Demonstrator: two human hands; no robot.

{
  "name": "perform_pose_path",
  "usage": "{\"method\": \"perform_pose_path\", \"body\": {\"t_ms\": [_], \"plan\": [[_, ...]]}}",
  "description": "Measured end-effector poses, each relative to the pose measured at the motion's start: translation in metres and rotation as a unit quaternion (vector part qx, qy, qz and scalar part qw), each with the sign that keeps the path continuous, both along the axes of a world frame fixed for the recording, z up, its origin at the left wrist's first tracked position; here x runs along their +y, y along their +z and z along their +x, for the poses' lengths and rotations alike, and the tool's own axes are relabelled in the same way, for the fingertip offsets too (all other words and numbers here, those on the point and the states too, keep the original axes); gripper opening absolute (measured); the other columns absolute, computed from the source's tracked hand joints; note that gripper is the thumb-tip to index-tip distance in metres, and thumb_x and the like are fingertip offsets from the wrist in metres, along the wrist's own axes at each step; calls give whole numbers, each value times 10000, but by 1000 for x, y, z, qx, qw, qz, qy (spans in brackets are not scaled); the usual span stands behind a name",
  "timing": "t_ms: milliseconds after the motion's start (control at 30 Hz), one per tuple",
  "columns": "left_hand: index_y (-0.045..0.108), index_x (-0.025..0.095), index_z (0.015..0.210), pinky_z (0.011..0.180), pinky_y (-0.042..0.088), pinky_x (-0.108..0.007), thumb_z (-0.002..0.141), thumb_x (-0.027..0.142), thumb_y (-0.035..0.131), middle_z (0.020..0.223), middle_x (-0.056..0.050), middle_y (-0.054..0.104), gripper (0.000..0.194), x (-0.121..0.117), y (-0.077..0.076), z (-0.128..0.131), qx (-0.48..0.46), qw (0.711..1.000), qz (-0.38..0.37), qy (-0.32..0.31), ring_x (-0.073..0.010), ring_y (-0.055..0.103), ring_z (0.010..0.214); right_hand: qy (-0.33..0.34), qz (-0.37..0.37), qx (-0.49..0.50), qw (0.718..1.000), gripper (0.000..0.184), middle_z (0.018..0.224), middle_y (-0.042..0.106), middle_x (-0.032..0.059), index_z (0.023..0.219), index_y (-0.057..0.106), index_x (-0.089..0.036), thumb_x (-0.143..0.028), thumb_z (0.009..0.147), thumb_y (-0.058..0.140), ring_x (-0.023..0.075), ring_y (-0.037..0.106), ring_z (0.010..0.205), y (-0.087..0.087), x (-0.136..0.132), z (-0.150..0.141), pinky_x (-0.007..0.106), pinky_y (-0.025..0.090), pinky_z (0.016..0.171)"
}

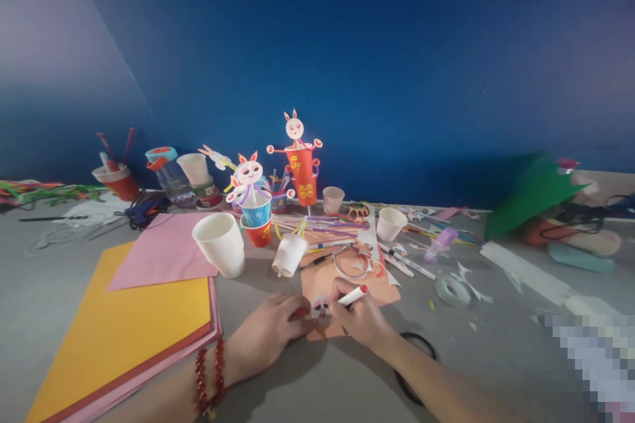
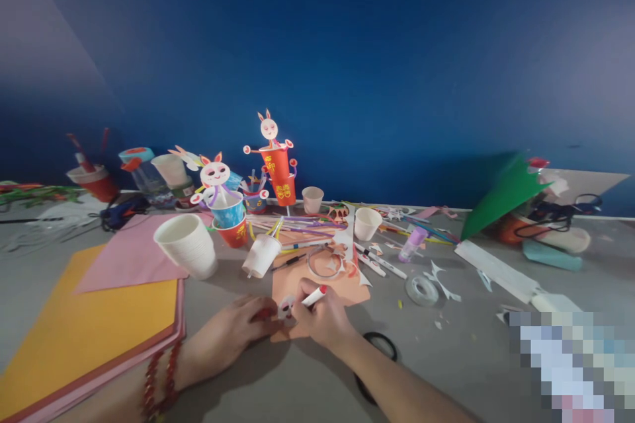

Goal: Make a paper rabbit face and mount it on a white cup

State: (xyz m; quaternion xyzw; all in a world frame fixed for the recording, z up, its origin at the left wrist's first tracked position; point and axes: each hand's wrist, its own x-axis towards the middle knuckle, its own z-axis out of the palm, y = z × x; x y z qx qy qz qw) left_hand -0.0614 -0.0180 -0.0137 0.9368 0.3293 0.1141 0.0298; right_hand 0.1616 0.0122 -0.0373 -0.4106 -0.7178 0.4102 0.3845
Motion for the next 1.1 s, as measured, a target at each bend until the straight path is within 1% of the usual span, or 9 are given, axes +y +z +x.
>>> {"method": "perform_pose_path", "body": {"t_ms": [67, 233, 567, 667, 800, 1000, 1100], "plan": [[629, 315, 1248, 821, 497, -333, 968, 167, 504, 1139, -47, 638, 341, 0, -1, 0, 1, 1000, -4, 2, -215, 607, 913, 2, 2, -2, 1000, 174, 555, 370, -73, 635, 393, -231, -196, 787, 472, 111, 357, 522, 0, 1, 0, 242, 249, 496], [645, 299, 1216, 812, 495, -335, 966, 164, 499, 1136, -53, 633, 320, 1, -2, -1, 3, 1000, -8, 5, -221, 605, 920, -4, -8, 28, 1000, 167, 542, 363, -79, 635, 398, -235, -199, 781, 471, 110, 349, 502, -2, 1, 0, 242, 246, 482], [629, 299, 1245, 800, 508, -343, 956, 159, 525, 1129, -55, 639, 338, 1, -2, -1, 3, 1000, -6, 1, -223, 613, 907, 0, 7, 14, 1000, 168, 563, 377, -74, 638, 390, -234, -198, 785, 464, 112, 367, 526, -1, 0, 0, 240, 264, 502], [613, 304, 1274, 798, 511, -347, 956, 156, 522, 1135, -58, 639, 362, 1, -1, -1, 5, 1000, -6, -5, -223, 617, 902, 0, 10, -6, 1000, 172, 562, 373, -74, 644, 392, -232, -192, 797, 459, 113, 369, 529, -2, 0, 0, 242, 256, 503], [636, 287, 1233, 804, 513, -357, 966, 171, 518, 1140, -58, 643, 314, 1, -1, 0, 5, 1000, -5, 1, -231, 619, 914, 2, 14, -3, 1000, 184, 563, 361, -74, 637, 376, -233, -198, 800, 453, 112, 363, 530, -1, 0, 0, 242, 257, 503], [651, 294, 1203, 809, 509, -337, 961, 171, 534, 1138, -50, 645, 296, 1, -3, -1, 17, 1000, -7, 9, -220, 617, 911, -3, 11, -5, 1000, 189, 563, 360, -75, 642, 375, -233, -208, 804, 468, 111, 358, 525, -1, 0, 0, 239, 255, 495], [628, 308, 1246, 818, 508, -329, 963, 164, 520, 1136, -46, 642, 336, 1, -3, -1, 9, 1000, -6, 3, -211, 617, 910, 5, 6, -3, 1000, 179, 561, 362, -74, 643, 383, -232, -200, 797, 469, 112, 358, 525, 0, -1, 0, 240, 254, 495]]}}
